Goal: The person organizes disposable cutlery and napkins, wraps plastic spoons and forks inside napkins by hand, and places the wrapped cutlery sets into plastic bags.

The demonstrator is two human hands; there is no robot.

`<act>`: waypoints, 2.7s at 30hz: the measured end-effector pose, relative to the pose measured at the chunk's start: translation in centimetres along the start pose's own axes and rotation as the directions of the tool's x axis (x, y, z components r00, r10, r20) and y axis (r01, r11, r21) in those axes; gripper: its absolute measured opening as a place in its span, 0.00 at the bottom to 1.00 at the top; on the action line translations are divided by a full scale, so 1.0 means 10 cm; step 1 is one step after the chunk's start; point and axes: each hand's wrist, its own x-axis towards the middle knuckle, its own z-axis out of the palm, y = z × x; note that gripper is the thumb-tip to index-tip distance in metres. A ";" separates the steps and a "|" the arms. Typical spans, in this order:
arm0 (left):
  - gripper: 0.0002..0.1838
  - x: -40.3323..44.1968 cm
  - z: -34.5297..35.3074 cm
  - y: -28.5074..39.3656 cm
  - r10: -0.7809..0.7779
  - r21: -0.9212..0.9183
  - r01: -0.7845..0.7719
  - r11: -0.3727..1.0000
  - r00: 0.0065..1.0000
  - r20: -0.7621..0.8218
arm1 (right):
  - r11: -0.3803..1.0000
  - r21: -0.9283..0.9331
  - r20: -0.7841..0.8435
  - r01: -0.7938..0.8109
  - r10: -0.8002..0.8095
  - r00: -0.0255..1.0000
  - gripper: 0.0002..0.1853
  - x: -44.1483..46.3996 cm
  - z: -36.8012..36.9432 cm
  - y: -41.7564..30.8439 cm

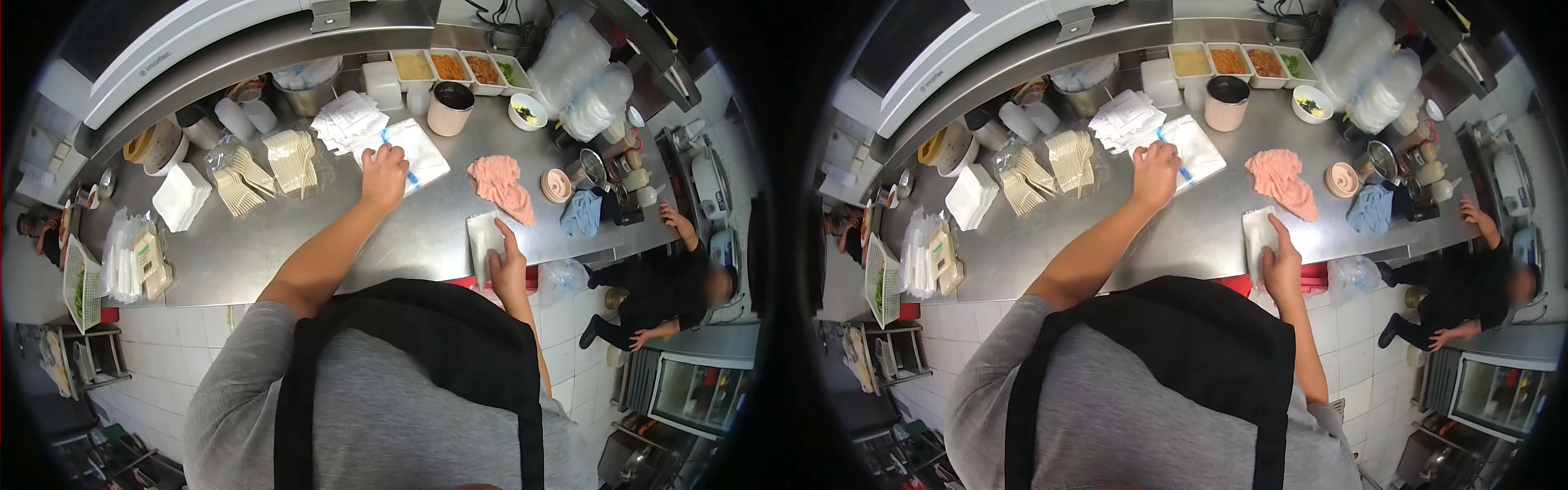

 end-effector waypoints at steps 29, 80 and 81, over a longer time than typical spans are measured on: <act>0.15 -0.05 -0.32 0.26 -0.061 -0.746 0.610 0.265 0.783 0.619 | 0.982 0.078 -0.035 0.170 -0.168 0.985 0.08 0.23 0.41 -0.17; 0.28 -0.18 -0.88 1.39 0.506 -0.481 -0.391 0.785 0.852 0.133 | 0.979 0.192 0.028 -0.071 0.067 0.997 0.18 -0.07 -0.16 -0.28; 0.28 -0.18 -0.92 1.39 0.502 -0.494 -0.391 0.776 0.858 0.109 | 0.942 0.323 0.064 -0.097 0.080 0.995 0.18 -0.03 -0.13 -0.25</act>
